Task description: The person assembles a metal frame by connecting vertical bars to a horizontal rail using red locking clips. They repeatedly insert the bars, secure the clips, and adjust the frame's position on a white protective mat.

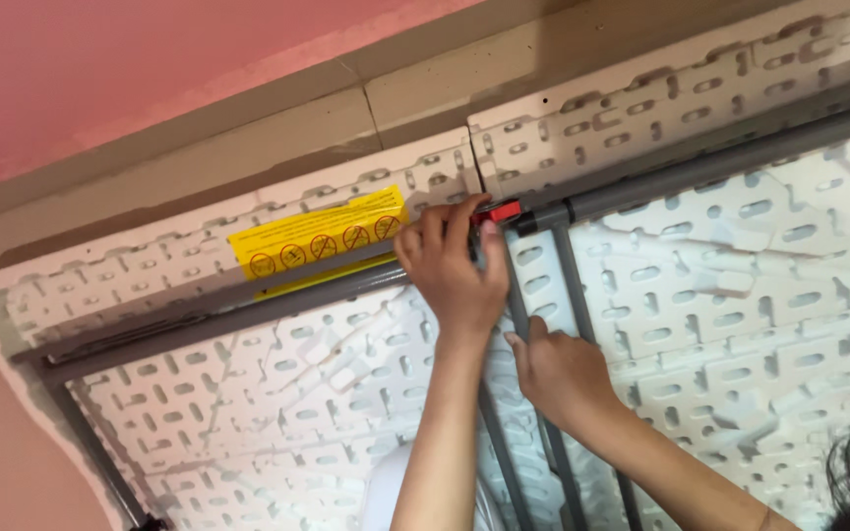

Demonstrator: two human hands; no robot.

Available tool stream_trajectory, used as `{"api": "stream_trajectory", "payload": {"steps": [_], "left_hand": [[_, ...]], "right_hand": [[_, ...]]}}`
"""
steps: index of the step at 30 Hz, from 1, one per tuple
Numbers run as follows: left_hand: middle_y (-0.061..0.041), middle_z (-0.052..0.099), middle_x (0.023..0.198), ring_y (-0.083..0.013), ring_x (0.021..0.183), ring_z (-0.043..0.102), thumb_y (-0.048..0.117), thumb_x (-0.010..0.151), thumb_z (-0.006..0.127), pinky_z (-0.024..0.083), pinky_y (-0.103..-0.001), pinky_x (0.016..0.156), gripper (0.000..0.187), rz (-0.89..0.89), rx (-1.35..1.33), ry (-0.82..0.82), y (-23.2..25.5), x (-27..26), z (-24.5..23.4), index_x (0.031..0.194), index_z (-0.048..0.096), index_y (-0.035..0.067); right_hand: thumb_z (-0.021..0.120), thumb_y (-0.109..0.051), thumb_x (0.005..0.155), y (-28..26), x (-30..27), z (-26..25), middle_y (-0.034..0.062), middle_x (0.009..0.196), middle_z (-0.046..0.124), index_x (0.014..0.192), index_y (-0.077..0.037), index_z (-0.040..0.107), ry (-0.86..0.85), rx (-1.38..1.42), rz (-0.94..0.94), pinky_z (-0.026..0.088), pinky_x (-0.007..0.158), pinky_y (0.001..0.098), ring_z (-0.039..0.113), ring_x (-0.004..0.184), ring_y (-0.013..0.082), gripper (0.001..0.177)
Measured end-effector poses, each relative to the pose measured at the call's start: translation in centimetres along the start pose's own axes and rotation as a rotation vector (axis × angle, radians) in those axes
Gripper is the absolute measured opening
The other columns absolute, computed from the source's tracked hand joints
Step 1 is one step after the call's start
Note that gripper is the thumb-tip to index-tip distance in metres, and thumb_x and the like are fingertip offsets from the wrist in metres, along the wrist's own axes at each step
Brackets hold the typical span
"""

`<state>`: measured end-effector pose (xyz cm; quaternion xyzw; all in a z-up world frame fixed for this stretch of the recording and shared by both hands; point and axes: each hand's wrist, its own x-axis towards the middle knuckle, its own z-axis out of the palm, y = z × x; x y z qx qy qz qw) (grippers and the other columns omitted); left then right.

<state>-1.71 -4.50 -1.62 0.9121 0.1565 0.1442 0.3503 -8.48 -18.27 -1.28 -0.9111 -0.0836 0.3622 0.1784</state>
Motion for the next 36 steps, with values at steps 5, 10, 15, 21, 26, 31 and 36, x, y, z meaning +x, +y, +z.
{"api": "stream_trajectory", "payload": {"steps": [5,10,15,21,26,31,36], "left_hand": [[-0.009,0.059,0.113,-0.0325,0.118,0.050,0.028,0.089,0.068,0.023,-0.056,0.121,0.033,0.054,0.001,0.048,-0.3,-0.5,1.2,0.120,0.068,0.015],[-0.009,0.058,0.113,-0.0331,0.119,0.050,0.029,0.094,0.069,0.023,-0.056,0.120,0.027,0.117,-0.003,0.038,-1.8,-0.3,1.8,0.117,0.070,0.017],[-0.009,0.057,0.110,-0.0329,0.112,0.050,0.030,0.093,0.069,0.026,-0.054,0.116,0.027,0.150,0.003,0.055,-2.2,-0.1,2.5,0.117,0.069,0.017],[-0.010,0.056,0.115,-0.0334,0.114,0.049,0.027,0.092,0.070,0.028,-0.051,0.113,0.030,0.180,0.030,0.069,-2.1,0.3,2.7,0.119,0.068,0.015],[-0.009,0.057,0.113,-0.0330,0.116,0.051,0.030,0.083,0.075,0.028,-0.051,0.109,0.034,0.202,0.051,0.065,-2.4,0.5,2.9,0.113,0.067,0.015],[-0.006,0.059,0.114,-0.0306,0.116,0.053,0.034,0.088,0.077,0.028,-0.050,0.110,0.034,0.221,-0.013,0.050,-3.6,0.5,3.2,0.115,0.068,0.016],[-0.007,0.061,0.114,-0.0326,0.114,0.053,0.037,0.087,0.080,0.028,-0.050,0.109,0.034,0.249,0.018,0.057,-3.6,1.2,3.3,0.113,0.070,0.017]], "right_hand": [[0.050,-0.033,0.101,-0.2,0.3,-0.1,0.0237,0.062,0.068,0.096,0.004,0.060,0.075,0.000,-0.030,0.054,0.055,0.0528,0.068,0.057,0.0435,0.038],[0.047,-0.035,0.104,-0.6,0.1,0.2,0.0265,0.069,0.069,0.098,0.005,0.060,0.116,0.014,-0.031,0.054,0.060,0.0551,0.069,0.064,0.0454,0.042],[0.045,-0.035,0.105,-1.0,0.4,0.1,0.0260,0.073,0.071,0.104,0.005,0.058,0.064,0.021,0.041,0.056,0.064,0.0550,0.071,0.070,0.0447,0.042],[0.046,-0.034,0.105,-1.2,0.5,-0.1,0.0269,0.075,0.071,0.101,0.006,0.060,0.112,0.042,0.030,0.056,0.067,0.0552,0.072,0.073,0.0459,0.042],[0.047,-0.033,0.104,-1.2,0.6,0.0,0.0287,0.079,0.071,0.100,0.005,0.063,0.167,0.045,0.003,0.055,0.070,0.0563,0.071,0.077,0.0474,0.042],[0.047,-0.034,0.104,-0.6,0.8,0.4,0.0295,0.080,0.070,0.098,0.005,0.064,0.206,0.018,-0.032,0.054,0.072,0.0563,0.070,0.077,0.0482,0.043],[0.045,-0.033,0.107,-0.1,0.4,0.3,0.0298,0.078,0.069,0.098,0.007,0.062,0.262,0.066,-0.110,0.052,0.071,0.0580,0.068,0.074,0.0495,0.045]]}}
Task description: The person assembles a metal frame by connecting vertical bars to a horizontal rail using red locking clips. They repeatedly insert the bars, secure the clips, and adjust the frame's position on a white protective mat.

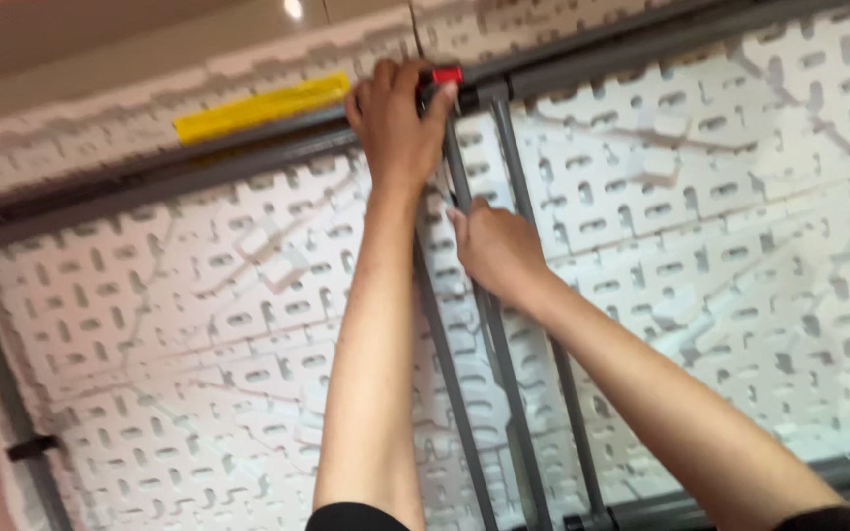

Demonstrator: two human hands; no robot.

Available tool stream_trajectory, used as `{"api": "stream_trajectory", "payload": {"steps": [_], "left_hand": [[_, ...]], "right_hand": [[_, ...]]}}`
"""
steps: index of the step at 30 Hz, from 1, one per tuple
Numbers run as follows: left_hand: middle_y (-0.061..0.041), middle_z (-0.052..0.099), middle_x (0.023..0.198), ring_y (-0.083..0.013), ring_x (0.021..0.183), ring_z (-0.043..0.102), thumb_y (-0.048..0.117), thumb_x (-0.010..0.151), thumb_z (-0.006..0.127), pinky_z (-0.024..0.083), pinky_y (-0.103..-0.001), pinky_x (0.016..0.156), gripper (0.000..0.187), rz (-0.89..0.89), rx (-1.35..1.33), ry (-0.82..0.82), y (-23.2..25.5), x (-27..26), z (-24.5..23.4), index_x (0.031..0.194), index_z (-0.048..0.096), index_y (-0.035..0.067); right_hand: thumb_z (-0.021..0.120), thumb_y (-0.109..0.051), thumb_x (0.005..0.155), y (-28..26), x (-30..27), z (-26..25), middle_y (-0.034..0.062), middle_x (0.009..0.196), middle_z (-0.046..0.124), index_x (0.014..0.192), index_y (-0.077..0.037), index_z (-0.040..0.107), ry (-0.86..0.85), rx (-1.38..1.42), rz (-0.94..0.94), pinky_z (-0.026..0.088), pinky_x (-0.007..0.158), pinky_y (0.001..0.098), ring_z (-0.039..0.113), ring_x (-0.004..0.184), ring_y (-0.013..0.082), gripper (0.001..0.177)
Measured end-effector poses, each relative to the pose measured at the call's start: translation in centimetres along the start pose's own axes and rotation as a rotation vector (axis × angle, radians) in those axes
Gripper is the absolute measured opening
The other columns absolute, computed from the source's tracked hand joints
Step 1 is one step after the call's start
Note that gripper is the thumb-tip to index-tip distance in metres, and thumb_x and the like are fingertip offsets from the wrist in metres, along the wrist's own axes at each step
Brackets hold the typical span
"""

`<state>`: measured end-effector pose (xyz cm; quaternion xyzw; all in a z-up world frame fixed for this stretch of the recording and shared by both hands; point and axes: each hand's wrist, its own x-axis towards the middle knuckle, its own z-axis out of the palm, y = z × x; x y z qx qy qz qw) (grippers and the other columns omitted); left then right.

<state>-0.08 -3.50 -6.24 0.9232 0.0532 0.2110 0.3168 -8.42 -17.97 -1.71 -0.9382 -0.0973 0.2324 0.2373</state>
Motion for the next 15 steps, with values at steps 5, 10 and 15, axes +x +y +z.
{"api": "stream_trajectory", "payload": {"steps": [5,10,15], "left_hand": [[-0.006,0.062,0.121,-0.0327,0.108,0.054,0.033,0.087,0.082,0.031,-0.049,0.108,0.036,0.011,-0.100,0.061,1.7,0.8,-1.4,0.116,0.071,0.014],[-0.006,0.063,0.120,-0.0331,0.108,0.055,0.032,0.086,0.082,0.033,-0.049,0.108,0.034,-0.037,-0.143,0.077,3.7,0.0,-3.2,0.114,0.072,0.015],[-0.009,0.060,0.115,-0.0370,0.111,0.053,0.031,0.083,0.083,0.033,-0.051,0.104,0.034,-0.068,-0.092,0.067,4.1,-3.1,-3.6,0.109,0.072,0.012]], "right_hand": [[0.047,-0.031,0.105,-0.6,-1.6,-0.5,0.0305,0.077,0.068,0.100,0.007,0.061,0.136,0.094,0.017,0.052,0.068,0.0572,0.067,0.074,0.0504,0.040],[0.049,-0.030,0.106,-0.5,-3.7,-1.0,0.0312,0.077,0.068,0.095,0.007,0.061,0.155,0.127,-0.024,0.053,0.068,0.0564,0.066,0.075,0.0513,0.041],[0.050,-0.031,0.105,0.1,-5.9,0.5,0.0323,0.077,0.067,0.093,0.007,0.062,0.115,0.080,-0.005,0.053,0.068,0.0570,0.066,0.074,0.0514,0.041]]}}
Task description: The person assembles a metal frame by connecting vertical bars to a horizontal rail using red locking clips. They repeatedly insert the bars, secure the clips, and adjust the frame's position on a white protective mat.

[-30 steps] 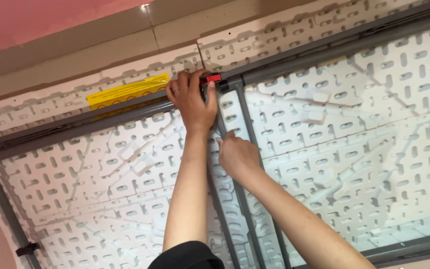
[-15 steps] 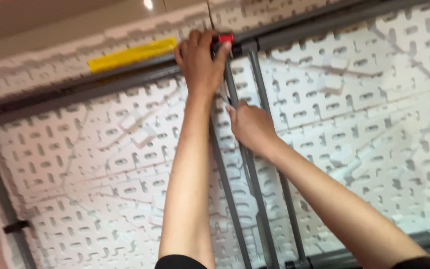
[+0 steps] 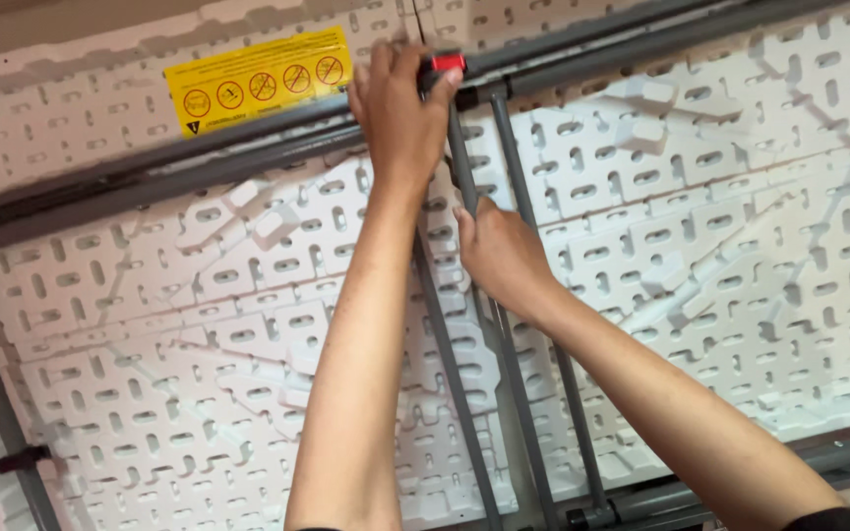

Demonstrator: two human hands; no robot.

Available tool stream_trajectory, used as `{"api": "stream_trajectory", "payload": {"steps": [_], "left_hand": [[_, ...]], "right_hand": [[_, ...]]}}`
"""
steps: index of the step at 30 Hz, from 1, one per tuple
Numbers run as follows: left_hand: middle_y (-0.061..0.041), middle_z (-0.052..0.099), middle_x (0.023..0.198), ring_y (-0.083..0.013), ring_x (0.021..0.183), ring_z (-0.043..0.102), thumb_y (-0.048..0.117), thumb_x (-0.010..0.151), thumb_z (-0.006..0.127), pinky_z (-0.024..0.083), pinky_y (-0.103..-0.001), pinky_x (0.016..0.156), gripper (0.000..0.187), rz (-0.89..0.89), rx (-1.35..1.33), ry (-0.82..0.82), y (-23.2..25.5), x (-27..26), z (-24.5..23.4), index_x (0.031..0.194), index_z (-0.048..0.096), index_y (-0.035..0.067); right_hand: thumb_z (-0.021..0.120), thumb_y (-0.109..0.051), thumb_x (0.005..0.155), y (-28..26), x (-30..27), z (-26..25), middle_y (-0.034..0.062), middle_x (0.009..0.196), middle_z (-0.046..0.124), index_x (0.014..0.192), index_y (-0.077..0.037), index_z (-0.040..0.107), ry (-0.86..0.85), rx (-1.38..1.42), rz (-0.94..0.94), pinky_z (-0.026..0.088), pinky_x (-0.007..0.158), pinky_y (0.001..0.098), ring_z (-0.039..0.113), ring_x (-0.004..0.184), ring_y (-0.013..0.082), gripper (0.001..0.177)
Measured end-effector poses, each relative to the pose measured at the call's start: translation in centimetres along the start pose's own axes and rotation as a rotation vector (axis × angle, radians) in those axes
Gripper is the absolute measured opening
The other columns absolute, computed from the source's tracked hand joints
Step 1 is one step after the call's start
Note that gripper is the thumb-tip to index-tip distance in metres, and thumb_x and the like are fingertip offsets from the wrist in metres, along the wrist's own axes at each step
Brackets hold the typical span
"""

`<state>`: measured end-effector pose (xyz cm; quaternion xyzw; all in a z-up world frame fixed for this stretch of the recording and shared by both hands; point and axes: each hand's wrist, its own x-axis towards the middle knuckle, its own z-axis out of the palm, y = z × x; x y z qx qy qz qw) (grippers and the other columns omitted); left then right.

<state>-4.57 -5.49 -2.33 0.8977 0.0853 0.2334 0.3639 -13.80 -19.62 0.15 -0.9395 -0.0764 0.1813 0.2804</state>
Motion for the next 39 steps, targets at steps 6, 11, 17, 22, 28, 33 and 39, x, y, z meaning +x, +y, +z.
{"api": "stream_trajectory", "payload": {"steps": [6,11,17,22,28,33,39], "left_hand": [[-0.005,0.062,0.110,-0.0321,0.109,0.056,0.031,0.086,0.082,0.036,-0.050,0.108,0.032,-0.030,0.012,-0.030,-0.2,-1.9,0.0,0.111,0.071,0.013],[-0.007,0.063,0.103,-0.0322,0.101,0.058,0.033,0.085,0.081,0.038,-0.048,0.101,0.030,-0.009,0.031,-0.069,-0.4,-1.9,-1.3,0.108,0.074,0.014],[-0.006,0.069,0.105,-0.0315,0.103,0.065,0.015,0.097,0.066,0.044,-0.046,0.095,0.024,0.097,-0.195,-0.097,-1.7,-1.6,-3.8,0.121,0.062,0.009],[-0.009,0.068,0.092,-0.0330,0.090,0.064,0.007,0.098,0.065,0.047,-0.045,0.085,0.004,0.115,-0.170,-0.104,-1.5,-1.6,-4.4,0.101,0.063,0.008],[-0.008,0.067,0.087,-0.0313,0.086,0.064,0.005,0.096,0.065,0.046,-0.044,0.083,0.002,0.095,-0.164,-0.119,-1.4,-1.2,-4.4,0.096,0.065,0.007],[-0.009,0.068,0.093,-0.0308,0.091,0.065,0.002,0.095,0.063,0.047,-0.042,0.088,0.009,0.137,-0.192,-0.111,-1.1,-1.3,-4.4,0.101,0.067,0.007],[-0.009,0.068,0.097,-0.0325,0.097,0.065,0.009,0.090,0.074,0.045,-0.043,0.091,0.010,0.107,-0.157,-0.100,-1.0,-1.5,-3.8,0.097,0.067,0.006]], "right_hand": [[0.049,-0.031,0.106,0.6,-1.6,0.3,0.0314,0.076,0.067,0.094,0.006,0.062,0.014,0.014,-0.035,0.052,0.069,0.0570,0.065,0.074,0.0513,0.041],[0.049,-0.034,0.105,1.3,-1.8,0.4,0.0151,0.062,0.063,0.092,0.002,0.059,-0.159,0.420,0.104,0.052,0.061,0.0409,0.066,0.059,0.0280,0.040],[0.045,-0.028,0.109,3.1,-2.3,2.1,0.0026,0.062,0.059,0.095,-0.004,0.062,-0.102,0.850,-0.025,0.049,0.058,0.0275,0.059,0.057,0.0116,0.033],[0.045,-0.028,0.108,3.6,-2.5,3.6,0.0011,0.055,0.048,0.093,-0.004,0.059,-0.100,0.900,0.076,0.043,0.045,0.0254,0.048,0.046,0.0096,0.032],[0.042,-0.030,0.110,4.0,-2.4,4.4,-0.0008,0.055,0.045,0.095,-0.004,0.057,-0.120,0.968,0.070,0.038,0.044,0.0246,0.041,0.046,0.0075,0.033],[0.040,-0.031,0.110,3.7,-2.2,3.9,-0.0015,0.055,0.044,0.094,-0.004,0.057,-0.135,0.921,0.088,0.039,0.044,0.0242,0.041,0.046,0.0061,0.035],[0.042,-0.029,0.111,2.4,-1.7,3.0,0.0150,0.063,0.061,0.096,-0.001,0.053,0.010,0.451,-0.075,0.048,0.053,0.0384,0.061,0.053,0.0299,0.033]]}}
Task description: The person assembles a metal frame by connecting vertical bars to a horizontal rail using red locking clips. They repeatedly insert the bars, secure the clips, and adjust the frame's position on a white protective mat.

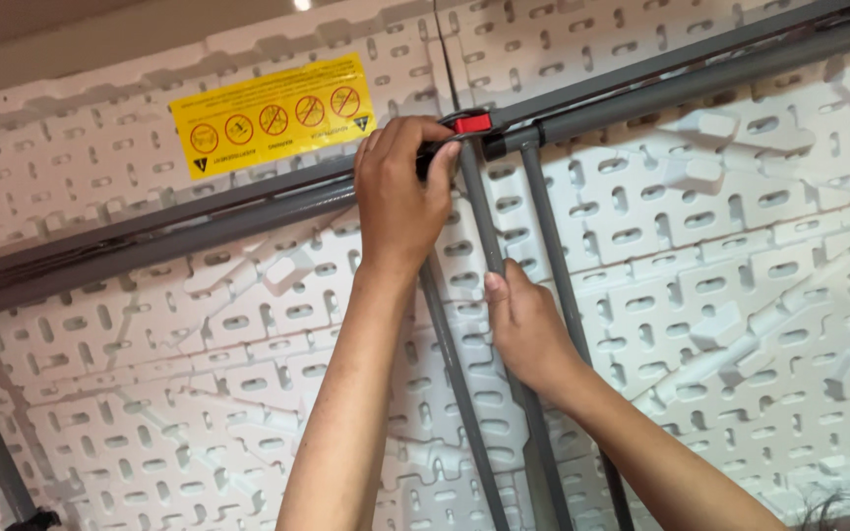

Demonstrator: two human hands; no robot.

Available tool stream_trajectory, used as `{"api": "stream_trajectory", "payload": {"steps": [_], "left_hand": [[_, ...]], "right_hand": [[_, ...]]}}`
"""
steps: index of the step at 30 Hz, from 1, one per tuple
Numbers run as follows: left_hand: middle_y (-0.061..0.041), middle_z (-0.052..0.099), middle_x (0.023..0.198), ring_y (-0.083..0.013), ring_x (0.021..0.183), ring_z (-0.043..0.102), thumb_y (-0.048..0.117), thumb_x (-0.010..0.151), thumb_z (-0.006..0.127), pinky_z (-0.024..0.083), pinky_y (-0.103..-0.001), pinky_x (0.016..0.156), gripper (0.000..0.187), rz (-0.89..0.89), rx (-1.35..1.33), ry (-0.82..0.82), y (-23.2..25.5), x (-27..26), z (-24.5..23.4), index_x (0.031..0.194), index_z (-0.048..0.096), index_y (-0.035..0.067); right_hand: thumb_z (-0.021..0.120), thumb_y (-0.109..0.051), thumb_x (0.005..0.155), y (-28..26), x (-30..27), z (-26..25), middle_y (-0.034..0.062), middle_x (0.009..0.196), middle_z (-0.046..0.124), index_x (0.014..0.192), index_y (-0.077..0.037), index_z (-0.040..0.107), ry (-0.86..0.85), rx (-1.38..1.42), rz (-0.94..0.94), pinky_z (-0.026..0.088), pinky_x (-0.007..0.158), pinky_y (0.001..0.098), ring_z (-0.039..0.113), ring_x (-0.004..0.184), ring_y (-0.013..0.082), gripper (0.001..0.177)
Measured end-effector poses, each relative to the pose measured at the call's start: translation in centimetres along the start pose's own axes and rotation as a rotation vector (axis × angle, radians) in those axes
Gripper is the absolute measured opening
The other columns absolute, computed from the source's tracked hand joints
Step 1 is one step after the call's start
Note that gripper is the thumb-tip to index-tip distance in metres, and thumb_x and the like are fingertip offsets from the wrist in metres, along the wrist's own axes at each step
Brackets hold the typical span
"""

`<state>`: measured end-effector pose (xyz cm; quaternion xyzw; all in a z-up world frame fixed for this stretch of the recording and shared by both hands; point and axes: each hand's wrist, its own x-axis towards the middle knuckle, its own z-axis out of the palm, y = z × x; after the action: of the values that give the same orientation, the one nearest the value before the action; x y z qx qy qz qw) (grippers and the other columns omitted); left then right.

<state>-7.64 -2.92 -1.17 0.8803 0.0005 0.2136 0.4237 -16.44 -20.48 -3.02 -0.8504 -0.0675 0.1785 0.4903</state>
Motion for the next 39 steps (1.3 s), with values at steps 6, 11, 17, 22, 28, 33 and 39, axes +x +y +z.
{"api": "stream_trajectory", "payload": {"steps": [6,11,17,22,28,33,39], "left_hand": [[-0.010,0.069,0.098,-0.0335,0.098,0.064,0.006,0.092,0.071,0.045,-0.044,0.094,0.008,-0.005,0.043,0.019,-0.6,0.4,0.7,0.099,0.066,0.005],[-0.010,0.068,0.099,-0.0326,0.099,0.063,0.007,0.093,0.071,0.045,-0.044,0.097,0.008,-0.011,0.042,-0.011,-0.6,0.3,0.8,0.100,0.066,0.006],[-0.010,0.068,0.100,-0.0333,0.099,0.060,0.014,0.091,0.077,0.042,-0.044,0.097,0.017,-0.022,0.061,0.000,-0.2,0.5,1.3,0.100,0.065,0.006],[-0.012,0.065,0.099,-0.0350,0.098,0.058,0.025,0.082,0.087,0.042,-0.044,0.095,0.036,-0.037,0.109,0.040,-0.1,0.2,2.0,0.099,0.063,0.005],[-0.011,0.068,0.107,-0.0335,0.103,0.061,0.020,0.080,0.085,0.041,-0.046,0.106,0.034,-0.017,0.120,0.083,-0.5,-0.3,2.9,0.101,0.061,0.005],[-0.010,0.070,0.120,-0.0318,0.113,0.063,0.017,0.084,0.082,0.040,-0.046,0.112,0.028,-0.015,0.069,0.095,-1.1,-0.6,2.8,0.102,0.064,0.006],[-0.001,0.071,0.132,-0.0233,0.123,0.063,0.002,0.086,0.066,0.033,-0.044,0.110,0.035,0.023,0.082,-0.167,-2.5,0.1,-1.1,0.117,0.075,0.015]], "right_hand": [[0.044,-0.029,0.106,-1.5,1.4,0.3,0.0281,0.065,0.066,0.102,0.004,0.049,-0.119,-0.415,0.177,0.052,0.053,0.0534,0.067,0.061,0.0480,0.034],[0.048,-0.030,0.104,-1.9,2.3,-0.5,0.0281,0.062,0.064,0.093,0.005,0.053,-0.145,-0.468,0.073,0.053,0.050,0.0523,0.066,0.057,0.0475,0.036],[0.051,-0.032,0.104,-2.0,3.3,-1.1,0.0230,0.057,0.065,0.086,0.001,0.059,-0.180,-0.615,-0.006,0.053,0.052,0.0500,0.066,0.053,0.0425,0.039],[0.050,-0.033,0.104,-2.4,2.9,-1.0,0.0204,0.056,0.065,0.089,0.001,0.061,-0.125,-0.616,-0.042,0.052,0.051,0.0495,0.066,0.050,0.0400,0.038],[0.037,-0.050,0.106,-3.8,6.6,-5.3,0.0175,0.074,0.071,0.089,-0.007,0.071,-0.502,-0.773,-0.002,0.055,0.072,0.0509,0.070,0.073,0.0376,0.057],[0.059,-0.034,0.098,-4.5,11.0,-10.8,0.0142,0.087,0.073,0.104,-0.010,0.071,-0.113,-0.596,-0.116,0.052,0.075,0.0474,0.069,0.078,0.0328,0.027],[0.071,-0.022,0.101,-2.5,16.7,-8.9,0.0105,0.124,0.068,0.123,-0.006,0.070,0.011,-0.490,-0.787,0.041,0.106,0.0458,0.063,0.117,0.0359,0.028]]}}
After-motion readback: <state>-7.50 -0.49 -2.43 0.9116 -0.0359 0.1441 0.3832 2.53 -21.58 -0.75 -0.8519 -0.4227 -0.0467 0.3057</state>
